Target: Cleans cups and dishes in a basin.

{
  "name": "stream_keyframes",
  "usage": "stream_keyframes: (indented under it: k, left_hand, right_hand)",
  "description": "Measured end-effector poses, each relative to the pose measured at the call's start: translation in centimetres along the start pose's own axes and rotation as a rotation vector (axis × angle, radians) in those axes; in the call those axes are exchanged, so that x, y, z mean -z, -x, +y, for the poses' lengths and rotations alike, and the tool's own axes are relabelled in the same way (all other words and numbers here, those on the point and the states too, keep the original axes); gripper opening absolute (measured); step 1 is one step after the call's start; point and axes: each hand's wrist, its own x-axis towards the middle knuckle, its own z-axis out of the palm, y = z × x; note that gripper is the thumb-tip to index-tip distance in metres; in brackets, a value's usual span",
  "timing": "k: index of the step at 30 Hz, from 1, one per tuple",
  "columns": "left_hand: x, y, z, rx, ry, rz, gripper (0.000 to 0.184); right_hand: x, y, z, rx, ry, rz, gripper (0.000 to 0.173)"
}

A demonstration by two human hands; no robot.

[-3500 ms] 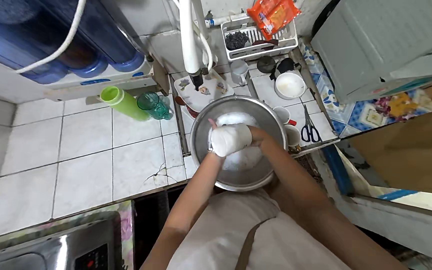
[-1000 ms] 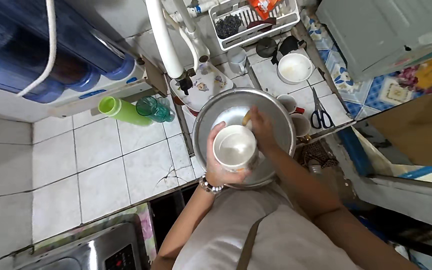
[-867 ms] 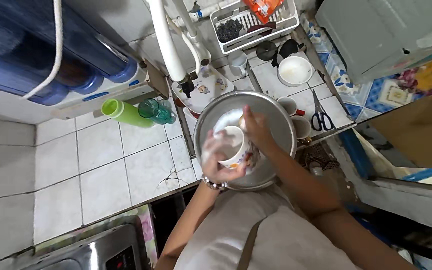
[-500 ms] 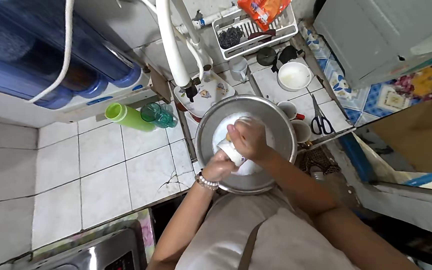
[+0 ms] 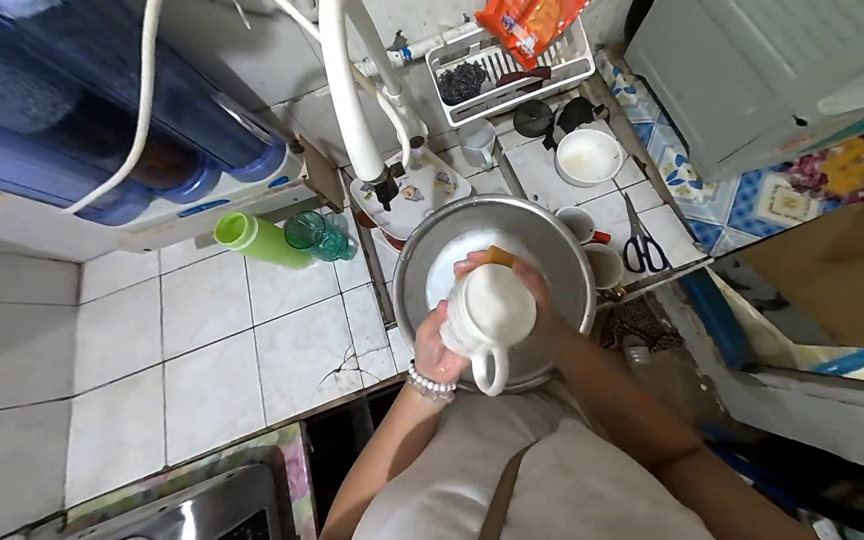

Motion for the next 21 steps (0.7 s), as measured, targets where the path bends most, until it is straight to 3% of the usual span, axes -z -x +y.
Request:
stream_keyframes:
  k: [3, 5, 8, 12, 16, 21]
  left_hand:
    - [0.2, 0.3, 0.4, -0.007, -0.044, 0.105, 0.034]
    - [0.5, -0.1, 0.5, -0.003, -0.044, 0.158, 0.035]
    - [0.5, -0.5, 0.7, -0.003, -0.026, 0.227, 0.03]
    - [1.8, 0.1, 1.3, -0.053, -0.038, 0.147, 0.046]
    - [3.0, 0.8, 0.9, 0.027, -0.096, -0.004, 0.04]
    - [3.9, 1.2, 2.8, -0.132, -0.166, 0.17, 0.05]
  right_hand:
    - [0.3, -0.3, -4.9, 0.06, 0.315, -0.046, 0.046]
    - [-0.6, 0.0, -6.7, 0.21, 0.608, -0.115, 0.04]
    - [-2.4, 0.7, -5.3, 0.414, 0.877, -0.246, 0.035]
    - [-1.9, 2.0, -5.3, 0.457, 0.861, -0.165, 0.026]
    - [-2.4, 0.9, -5.1, 0.538, 0.899, -0.066, 0.017]
    - [-1.2, 2.1, -4.8, 0.39, 0.957, -0.153, 0.024]
